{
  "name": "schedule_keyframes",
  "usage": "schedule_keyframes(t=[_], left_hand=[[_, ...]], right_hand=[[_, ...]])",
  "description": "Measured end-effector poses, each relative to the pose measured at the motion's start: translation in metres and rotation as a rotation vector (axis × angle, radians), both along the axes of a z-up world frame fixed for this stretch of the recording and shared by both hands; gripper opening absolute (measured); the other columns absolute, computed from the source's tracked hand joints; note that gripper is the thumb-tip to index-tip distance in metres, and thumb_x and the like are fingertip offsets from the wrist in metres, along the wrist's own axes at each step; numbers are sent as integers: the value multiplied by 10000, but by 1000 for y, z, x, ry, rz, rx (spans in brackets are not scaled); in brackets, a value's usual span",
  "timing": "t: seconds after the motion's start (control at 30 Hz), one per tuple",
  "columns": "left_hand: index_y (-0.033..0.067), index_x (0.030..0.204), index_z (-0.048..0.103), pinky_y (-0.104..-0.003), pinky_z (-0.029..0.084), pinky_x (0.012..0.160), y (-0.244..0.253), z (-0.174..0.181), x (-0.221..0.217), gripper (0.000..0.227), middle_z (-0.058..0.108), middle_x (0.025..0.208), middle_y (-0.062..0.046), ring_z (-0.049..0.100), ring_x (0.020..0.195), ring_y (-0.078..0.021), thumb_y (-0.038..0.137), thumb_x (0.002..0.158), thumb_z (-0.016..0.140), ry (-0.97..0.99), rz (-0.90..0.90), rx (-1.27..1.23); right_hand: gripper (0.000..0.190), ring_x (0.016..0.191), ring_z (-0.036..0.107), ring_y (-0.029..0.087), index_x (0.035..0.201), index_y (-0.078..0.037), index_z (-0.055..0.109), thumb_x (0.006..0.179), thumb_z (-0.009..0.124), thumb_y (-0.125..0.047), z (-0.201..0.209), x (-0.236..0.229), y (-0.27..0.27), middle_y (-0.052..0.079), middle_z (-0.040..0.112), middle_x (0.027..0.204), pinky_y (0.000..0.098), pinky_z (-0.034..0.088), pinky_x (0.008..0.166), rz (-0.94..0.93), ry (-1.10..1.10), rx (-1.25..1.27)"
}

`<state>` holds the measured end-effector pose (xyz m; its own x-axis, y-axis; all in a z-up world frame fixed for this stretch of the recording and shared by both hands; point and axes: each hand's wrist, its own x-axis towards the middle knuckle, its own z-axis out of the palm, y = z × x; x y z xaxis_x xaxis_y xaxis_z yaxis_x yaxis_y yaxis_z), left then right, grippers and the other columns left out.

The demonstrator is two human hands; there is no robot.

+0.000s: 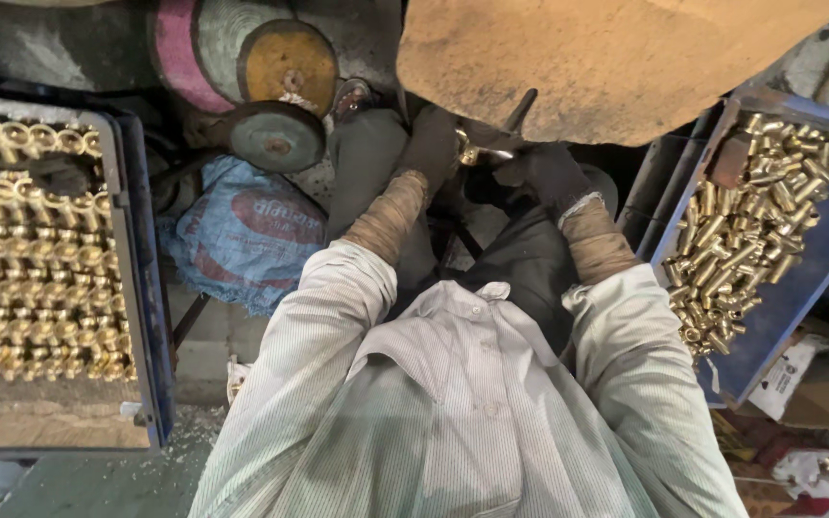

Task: The person sits on the floor and repeatedly picks up small brass-colored metal parts from a blue bin. They hold each part against a rotating grinding wheel to polish it, then place the finished part into a tray with organized rows.

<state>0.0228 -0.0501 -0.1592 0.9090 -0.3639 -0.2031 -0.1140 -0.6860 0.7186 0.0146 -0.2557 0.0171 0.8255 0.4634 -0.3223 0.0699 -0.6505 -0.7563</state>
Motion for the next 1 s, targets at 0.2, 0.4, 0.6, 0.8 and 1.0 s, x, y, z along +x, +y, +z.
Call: schedule_keyframes(t=[0.2, 0.4, 0.6, 0.8, 1.0], left_hand=[[-22, 1241, 643, -479, 432, 1051, -12, -20, -6, 374, 623, 1249, -281, 545, 1223, -438, 112, 896, 585, -50, 143, -129], [0, 1281, 626, -472, 462, 1017, -3, -27, 3, 402, 628, 1265, -270, 568, 1213, -429, 129, 903, 579, 41, 198, -91], [-16, 1267, 607, -473, 480, 920, 29, 47, 23, 568, 652, 1182, -268, 588, 1118, -445, 185, 741, 681, -94, 220, -162], [6, 1072, 654, -374, 471, 681, 60, 147, 3, 268, 635, 920, -115, 577, 781, -223, 256, 1039, 563, 669, 605, -823], [-11, 1167, 608, -329, 559, 801, 75, 234, -37, 301, 669, 1055, -106, 669, 921, -187, 267, 1054, 633, 477, -8, -1471]], right_hand=[[371, 942, 722, 287, 1120, -84, 761, 755, 795, -145, -22, 6, -14, 135, 770, 1035, 363, 565, 833, -178, 297, 85], [341, 904, 725, 277, 1107, -70, 760, 781, 789, -167, -43, 15, -9, 134, 767, 992, 359, 566, 803, -193, 364, 96], [318, 866, 729, 268, 1094, -56, 760, 806, 783, -189, -14, 19, 7, 133, 764, 950, 356, 567, 774, -93, 257, 23], [342, 851, 698, 299, 1092, -23, 750, 816, 832, -207, 109, -43, 76, 169, 752, 928, 383, 543, 753, -295, -54, -104], [526, 810, 714, 103, 1307, -73, 597, 805, 749, -42, 232, -152, 125, 49, 743, 993, 234, 587, 726, -312, 309, 256]])
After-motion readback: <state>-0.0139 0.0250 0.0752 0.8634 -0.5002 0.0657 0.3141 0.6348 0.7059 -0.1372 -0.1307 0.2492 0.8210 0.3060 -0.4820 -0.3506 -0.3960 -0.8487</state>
